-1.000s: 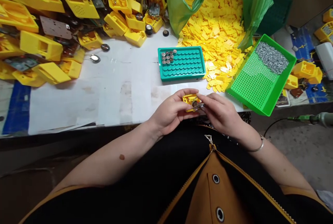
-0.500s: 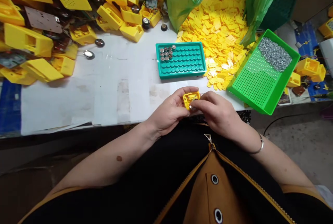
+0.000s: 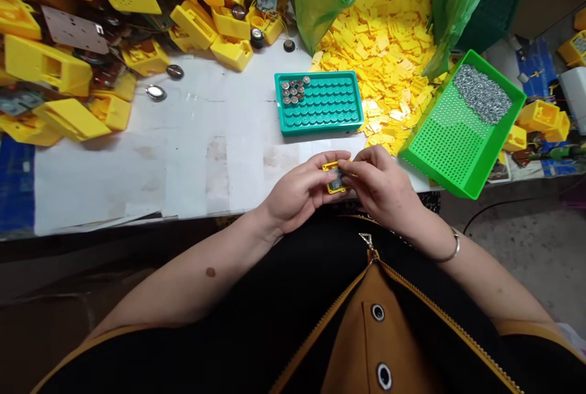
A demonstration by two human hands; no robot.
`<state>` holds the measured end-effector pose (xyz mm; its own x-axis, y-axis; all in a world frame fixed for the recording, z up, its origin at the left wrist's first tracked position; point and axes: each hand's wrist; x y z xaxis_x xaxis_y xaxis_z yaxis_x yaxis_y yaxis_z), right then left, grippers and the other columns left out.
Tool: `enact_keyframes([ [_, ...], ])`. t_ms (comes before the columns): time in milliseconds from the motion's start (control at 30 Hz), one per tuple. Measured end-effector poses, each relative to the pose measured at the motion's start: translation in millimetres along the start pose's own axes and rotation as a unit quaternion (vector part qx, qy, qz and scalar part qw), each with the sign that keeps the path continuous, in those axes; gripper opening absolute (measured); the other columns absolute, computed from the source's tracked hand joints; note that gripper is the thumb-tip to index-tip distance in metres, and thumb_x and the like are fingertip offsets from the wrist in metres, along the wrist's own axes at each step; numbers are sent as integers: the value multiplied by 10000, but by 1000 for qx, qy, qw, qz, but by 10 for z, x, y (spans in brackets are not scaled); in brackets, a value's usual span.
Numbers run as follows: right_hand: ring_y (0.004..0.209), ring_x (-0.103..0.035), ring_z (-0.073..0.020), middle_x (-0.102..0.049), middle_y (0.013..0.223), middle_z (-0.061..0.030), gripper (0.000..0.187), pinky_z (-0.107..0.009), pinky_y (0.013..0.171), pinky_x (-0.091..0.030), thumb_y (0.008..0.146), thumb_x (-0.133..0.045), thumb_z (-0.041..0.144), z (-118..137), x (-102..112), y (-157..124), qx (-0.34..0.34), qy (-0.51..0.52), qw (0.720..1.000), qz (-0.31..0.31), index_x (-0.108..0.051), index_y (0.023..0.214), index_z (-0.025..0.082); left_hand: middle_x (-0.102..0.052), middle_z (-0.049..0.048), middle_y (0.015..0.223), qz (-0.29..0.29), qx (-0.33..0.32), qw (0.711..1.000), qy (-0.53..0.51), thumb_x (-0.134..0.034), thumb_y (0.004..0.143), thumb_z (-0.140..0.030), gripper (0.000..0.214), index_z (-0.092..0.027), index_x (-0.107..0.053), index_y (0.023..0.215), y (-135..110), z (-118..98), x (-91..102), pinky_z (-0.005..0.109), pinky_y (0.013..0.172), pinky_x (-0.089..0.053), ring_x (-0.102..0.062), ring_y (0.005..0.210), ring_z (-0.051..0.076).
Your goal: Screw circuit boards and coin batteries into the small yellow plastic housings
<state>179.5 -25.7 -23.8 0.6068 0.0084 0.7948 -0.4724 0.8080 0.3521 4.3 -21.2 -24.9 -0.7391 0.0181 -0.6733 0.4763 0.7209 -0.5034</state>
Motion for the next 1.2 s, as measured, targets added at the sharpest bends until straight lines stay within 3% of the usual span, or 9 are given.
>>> enact_keyframes([
  [200,842,-568,-152,-549,939,-52,226,-297,720,-495,926,-542,221,-82,-34,-50,-27,70,997,-12,-566,1150,207,-670,59,1040,-30,0,1000,8,-503,847,-89,269,-159,-637,1069,23,-23,-37,442,948,-534,-677,876,153],
  [433,816,-585,-137,-555,948,-49,229,-267,702,-499,909,-596,285,-115,18,-5,-44,87,994,45,-583,1116,190,-672,53,912,-64,11,998,24,-504,819,-86,242,-140,-626,1020,32,-49,-63,423,868,-578,-679,791,152],
  [667,712,-588,-134,-590,933,-50,214,-251,587,-425,889,-624,346,-8,100,66,-106,4,988,114,-592,1010,172,-678,57,971,-72,18,996,57,-522,799,-96,224,-148,-649,976,38,-36,-72,379,794,-595,-670,759,139],
  [800,679,-559,-141,-621,865,-54,253,-256,540,-323,932,-538,414,19,99,50,-56,-97,987,112,-630,941,179,-681,41,916,-81,14,993,82,-507,823,-99,213,-156,-641,978,52,-19,-73,338,736,-602,-663,713,123],
  [933,631,-525,-134,-613,798,-57,366,-269,527,-299,978,-426,446,-35,19,13,-10,-139,987,87,-664,1003,169,-675,37,882,-82,1,993,81,-515,817,-94,205,-155,-634,973,58,-5,-83,360,740,-605,-668,692,126],
  [1033,672,-553,-134,-593,817,-50,337,-261,560,-400,975,-452,406,-113,46,-41,10,-50,997,56,-635,1145,180,-682,57,891,-94,-14,992,77,-523,800,-87,222,-140,-628,989,51,6,-88,405,780,-601,-678,711,143],
  [1133,802,-600,-158,-596,974,-59,418,-312,692,-514,913,-589,356,-236,315,-219,0,49,998,-40,-530,1317,268,-694,99,904,-104,-26,991,85,-520,802,-89,220,-114,-624,995,44,-2,-104,447,825,-591,-696,805,187],
  [1200,896,-604,-204,-610,1029,-68,462,-372,742,-521,900,-608,334,-364,621,-430,-47,10,992,-113,-500,1350,325,-700,119,901,-103,-19,990,94,-518,803,-88,217,-103,-622,993,60,-22,-146,453,842,-586,-701,862,211],
])
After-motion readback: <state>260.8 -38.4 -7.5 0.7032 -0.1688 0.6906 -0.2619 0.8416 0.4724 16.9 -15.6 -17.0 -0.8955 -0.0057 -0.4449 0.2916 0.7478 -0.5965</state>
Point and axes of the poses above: each hand's wrist, its own y-axis towards the middle knuckle, its own x-axis out of the back of the hand, z = x × y
